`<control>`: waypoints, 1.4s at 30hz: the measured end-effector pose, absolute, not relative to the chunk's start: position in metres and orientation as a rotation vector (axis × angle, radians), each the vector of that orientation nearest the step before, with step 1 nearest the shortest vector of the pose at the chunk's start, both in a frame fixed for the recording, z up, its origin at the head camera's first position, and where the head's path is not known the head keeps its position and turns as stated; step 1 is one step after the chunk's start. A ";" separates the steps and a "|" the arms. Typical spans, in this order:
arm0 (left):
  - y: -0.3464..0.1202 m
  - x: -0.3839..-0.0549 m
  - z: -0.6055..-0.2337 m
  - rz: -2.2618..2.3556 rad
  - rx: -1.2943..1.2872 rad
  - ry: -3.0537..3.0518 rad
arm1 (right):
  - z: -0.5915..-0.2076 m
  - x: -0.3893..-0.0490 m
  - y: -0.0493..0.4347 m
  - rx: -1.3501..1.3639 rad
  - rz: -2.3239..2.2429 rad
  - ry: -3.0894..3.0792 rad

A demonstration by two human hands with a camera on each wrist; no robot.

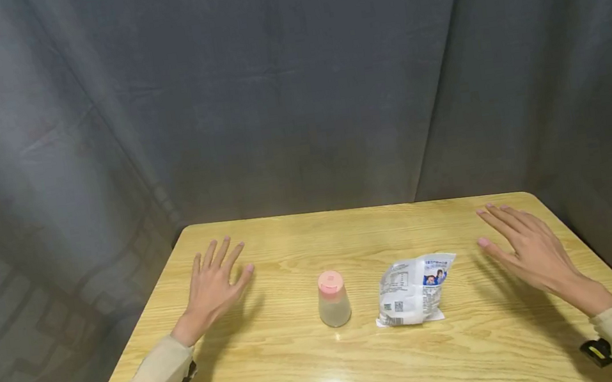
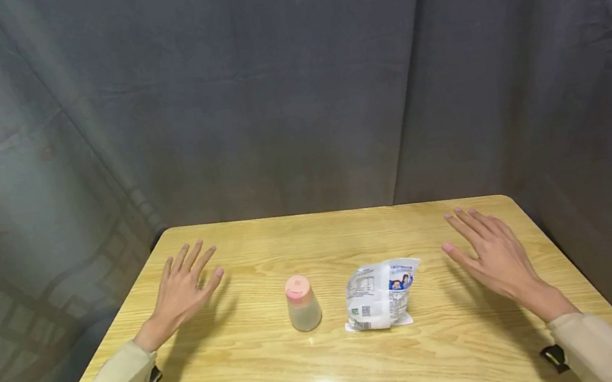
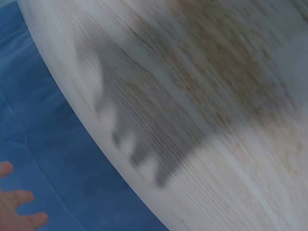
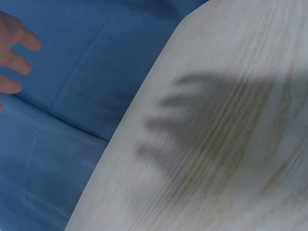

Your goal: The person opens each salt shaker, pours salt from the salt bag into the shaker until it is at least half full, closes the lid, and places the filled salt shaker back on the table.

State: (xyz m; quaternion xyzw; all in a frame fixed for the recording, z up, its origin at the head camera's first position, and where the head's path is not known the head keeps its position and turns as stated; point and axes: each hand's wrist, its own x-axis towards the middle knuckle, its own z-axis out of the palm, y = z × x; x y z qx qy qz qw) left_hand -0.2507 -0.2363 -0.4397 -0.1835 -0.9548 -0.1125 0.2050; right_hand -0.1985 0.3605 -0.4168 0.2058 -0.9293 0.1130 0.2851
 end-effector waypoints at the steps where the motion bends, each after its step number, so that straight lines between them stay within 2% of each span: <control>1: -0.236 -0.251 -0.440 -0.317 -0.515 -2.657 | -0.417 -0.198 0.360 0.550 0.309 -2.481; 21: -0.232 -0.251 -0.439 -0.366 -0.576 -2.594 | -0.407 -0.193 0.344 0.545 0.420 -2.387; 42: -0.222 -0.245 -0.439 -0.489 -0.634 -2.592 | -0.399 -0.189 0.319 0.661 0.444 -2.121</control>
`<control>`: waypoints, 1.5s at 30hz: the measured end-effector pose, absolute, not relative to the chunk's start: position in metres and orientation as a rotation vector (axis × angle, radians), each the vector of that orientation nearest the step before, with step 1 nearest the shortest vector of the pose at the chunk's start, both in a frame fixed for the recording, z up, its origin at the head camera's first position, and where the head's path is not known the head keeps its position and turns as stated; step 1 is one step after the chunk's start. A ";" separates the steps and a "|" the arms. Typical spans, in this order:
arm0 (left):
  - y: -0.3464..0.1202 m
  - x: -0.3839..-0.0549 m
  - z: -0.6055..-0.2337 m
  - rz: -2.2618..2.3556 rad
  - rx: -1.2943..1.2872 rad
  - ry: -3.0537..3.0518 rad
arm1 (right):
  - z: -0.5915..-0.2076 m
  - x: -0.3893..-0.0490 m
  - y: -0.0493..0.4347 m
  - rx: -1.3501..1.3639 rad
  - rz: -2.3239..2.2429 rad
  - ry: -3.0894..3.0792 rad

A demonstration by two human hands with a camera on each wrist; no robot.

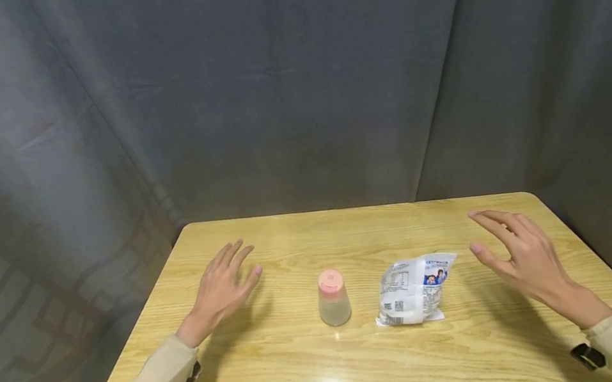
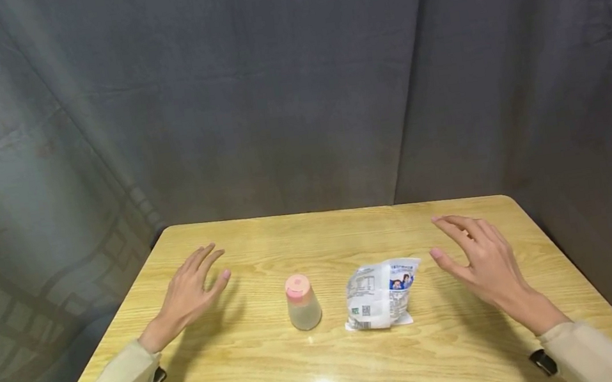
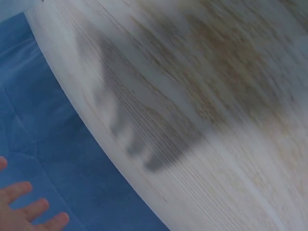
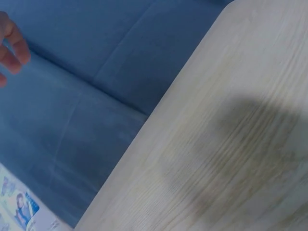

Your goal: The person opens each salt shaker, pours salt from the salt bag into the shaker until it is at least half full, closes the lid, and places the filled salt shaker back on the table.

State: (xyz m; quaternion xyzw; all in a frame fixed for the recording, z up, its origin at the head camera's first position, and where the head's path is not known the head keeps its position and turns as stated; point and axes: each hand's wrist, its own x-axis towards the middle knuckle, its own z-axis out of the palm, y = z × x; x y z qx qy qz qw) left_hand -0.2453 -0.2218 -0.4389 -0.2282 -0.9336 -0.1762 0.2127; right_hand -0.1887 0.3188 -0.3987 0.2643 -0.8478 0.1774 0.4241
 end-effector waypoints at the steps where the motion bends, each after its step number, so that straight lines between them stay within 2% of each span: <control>1: -0.221 -0.245 -0.439 -0.494 -0.637 -2.592 | -0.398 -0.189 0.317 0.667 0.440 -2.100; 32: -0.205 -0.241 -0.442 -0.542 -0.768 -2.569 | -0.384 -0.178 0.266 0.907 0.543 -1.837; 45: -0.197 -0.238 -0.445 -0.577 -0.831 -2.557 | -0.402 -0.180 0.243 1.096 0.622 -1.877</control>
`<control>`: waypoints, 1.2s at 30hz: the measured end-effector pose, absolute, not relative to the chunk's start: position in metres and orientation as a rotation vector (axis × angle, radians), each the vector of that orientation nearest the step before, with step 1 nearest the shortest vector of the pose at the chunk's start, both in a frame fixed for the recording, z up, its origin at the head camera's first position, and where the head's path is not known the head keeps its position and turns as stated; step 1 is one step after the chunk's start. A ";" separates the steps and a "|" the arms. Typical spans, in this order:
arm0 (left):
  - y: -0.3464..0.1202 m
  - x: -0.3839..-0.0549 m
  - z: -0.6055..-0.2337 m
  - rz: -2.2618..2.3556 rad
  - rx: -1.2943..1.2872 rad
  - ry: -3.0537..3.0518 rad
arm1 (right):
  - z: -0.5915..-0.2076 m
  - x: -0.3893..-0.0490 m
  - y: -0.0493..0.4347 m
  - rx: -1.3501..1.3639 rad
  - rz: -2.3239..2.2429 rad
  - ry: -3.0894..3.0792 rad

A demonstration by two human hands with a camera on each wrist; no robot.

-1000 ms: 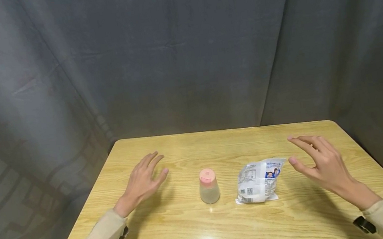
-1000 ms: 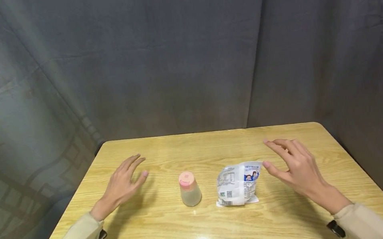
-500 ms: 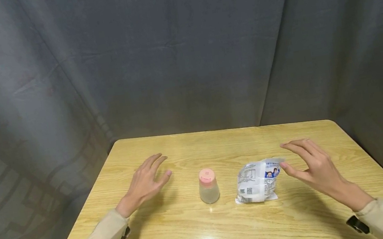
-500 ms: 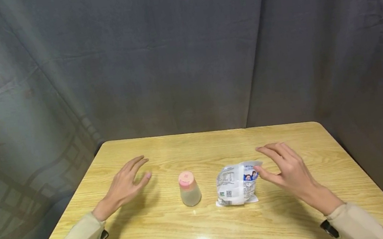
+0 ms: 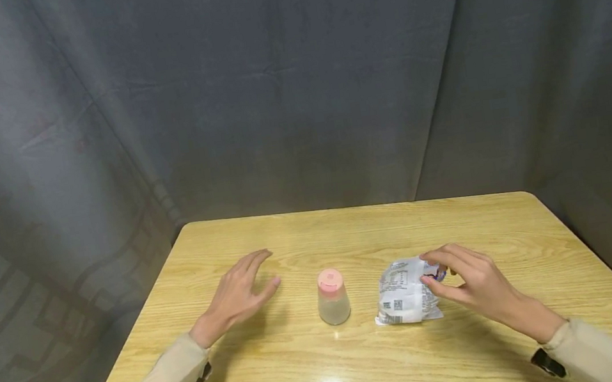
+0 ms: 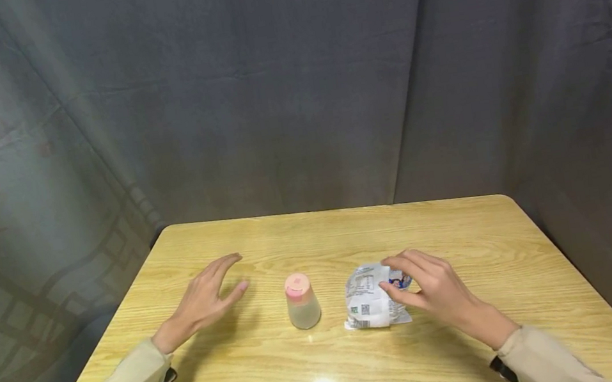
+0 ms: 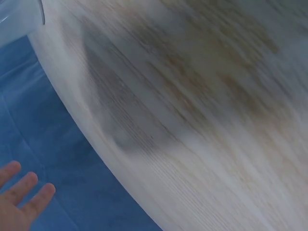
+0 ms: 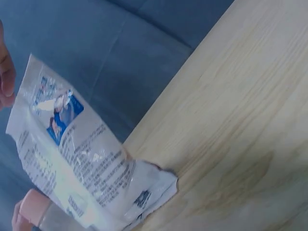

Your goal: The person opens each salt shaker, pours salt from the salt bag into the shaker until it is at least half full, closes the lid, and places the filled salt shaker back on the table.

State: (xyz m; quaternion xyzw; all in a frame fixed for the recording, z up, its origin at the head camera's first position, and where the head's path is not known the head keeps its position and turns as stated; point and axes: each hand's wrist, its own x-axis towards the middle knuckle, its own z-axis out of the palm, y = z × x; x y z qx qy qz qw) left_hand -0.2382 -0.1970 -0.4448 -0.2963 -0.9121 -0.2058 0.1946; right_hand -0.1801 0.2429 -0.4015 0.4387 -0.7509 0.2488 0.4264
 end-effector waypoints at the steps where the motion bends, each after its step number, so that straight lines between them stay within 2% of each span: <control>1: -0.196 -0.238 -0.445 -0.583 -0.836 -2.554 | -0.402 -0.180 0.241 1.111 0.625 -1.874; 36: -0.186 -0.232 -0.448 -0.677 -0.939 -2.664 | -0.405 -0.179 0.195 1.122 0.643 -2.046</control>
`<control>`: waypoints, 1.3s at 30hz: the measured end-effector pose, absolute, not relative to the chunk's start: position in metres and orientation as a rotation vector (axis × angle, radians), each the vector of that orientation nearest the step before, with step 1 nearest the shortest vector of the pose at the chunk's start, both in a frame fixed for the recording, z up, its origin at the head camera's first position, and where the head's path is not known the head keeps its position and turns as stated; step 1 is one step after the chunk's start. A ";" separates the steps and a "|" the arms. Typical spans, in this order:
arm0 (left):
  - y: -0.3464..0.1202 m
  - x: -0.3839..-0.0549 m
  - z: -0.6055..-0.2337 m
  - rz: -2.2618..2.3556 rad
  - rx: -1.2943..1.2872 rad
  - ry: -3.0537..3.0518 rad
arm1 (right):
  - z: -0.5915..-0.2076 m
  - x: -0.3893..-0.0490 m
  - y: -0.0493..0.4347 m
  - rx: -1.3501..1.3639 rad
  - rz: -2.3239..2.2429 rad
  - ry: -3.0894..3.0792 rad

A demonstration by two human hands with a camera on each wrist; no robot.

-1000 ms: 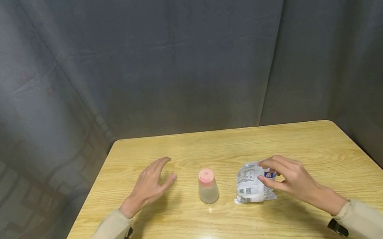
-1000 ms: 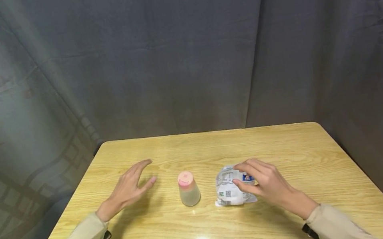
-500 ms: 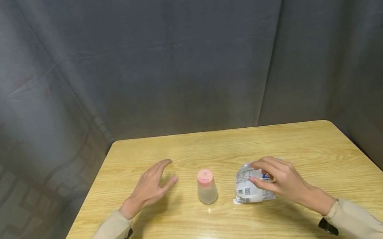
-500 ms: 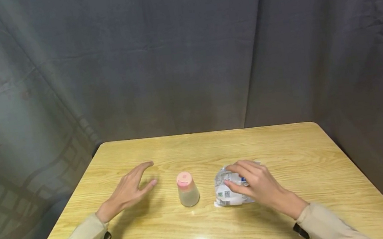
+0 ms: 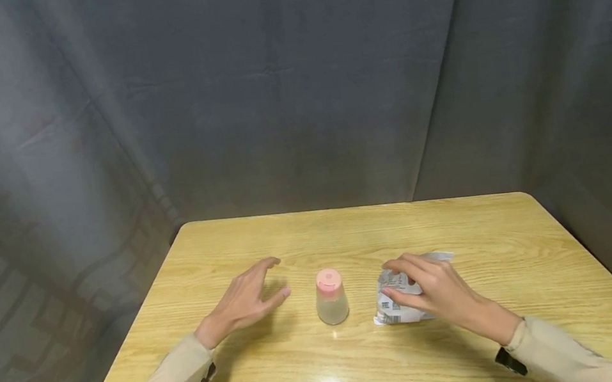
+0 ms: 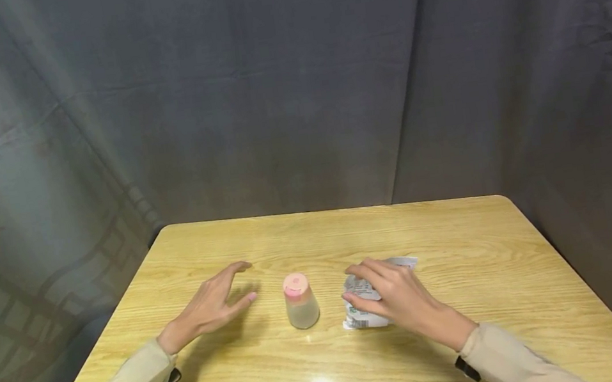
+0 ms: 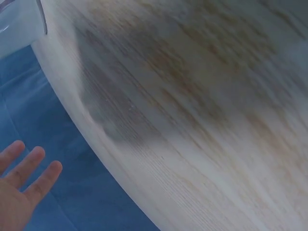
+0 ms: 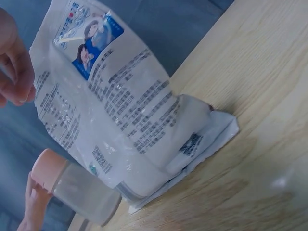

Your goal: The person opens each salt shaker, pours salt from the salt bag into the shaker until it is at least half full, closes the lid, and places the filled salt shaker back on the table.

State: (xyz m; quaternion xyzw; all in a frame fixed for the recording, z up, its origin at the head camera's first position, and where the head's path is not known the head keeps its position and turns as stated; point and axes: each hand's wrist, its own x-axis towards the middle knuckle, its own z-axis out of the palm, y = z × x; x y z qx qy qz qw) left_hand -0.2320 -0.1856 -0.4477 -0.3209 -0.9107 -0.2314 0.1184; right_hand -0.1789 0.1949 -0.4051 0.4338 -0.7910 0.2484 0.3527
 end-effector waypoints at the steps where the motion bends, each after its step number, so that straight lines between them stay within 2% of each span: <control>1: -0.185 -0.232 -0.448 -0.674 -0.942 -2.671 | -0.405 -0.178 0.194 1.117 0.644 -2.064; 39: -0.166 -0.231 -0.453 -0.827 -1.033 -2.762 | -0.408 -0.176 0.162 1.056 0.685 -2.315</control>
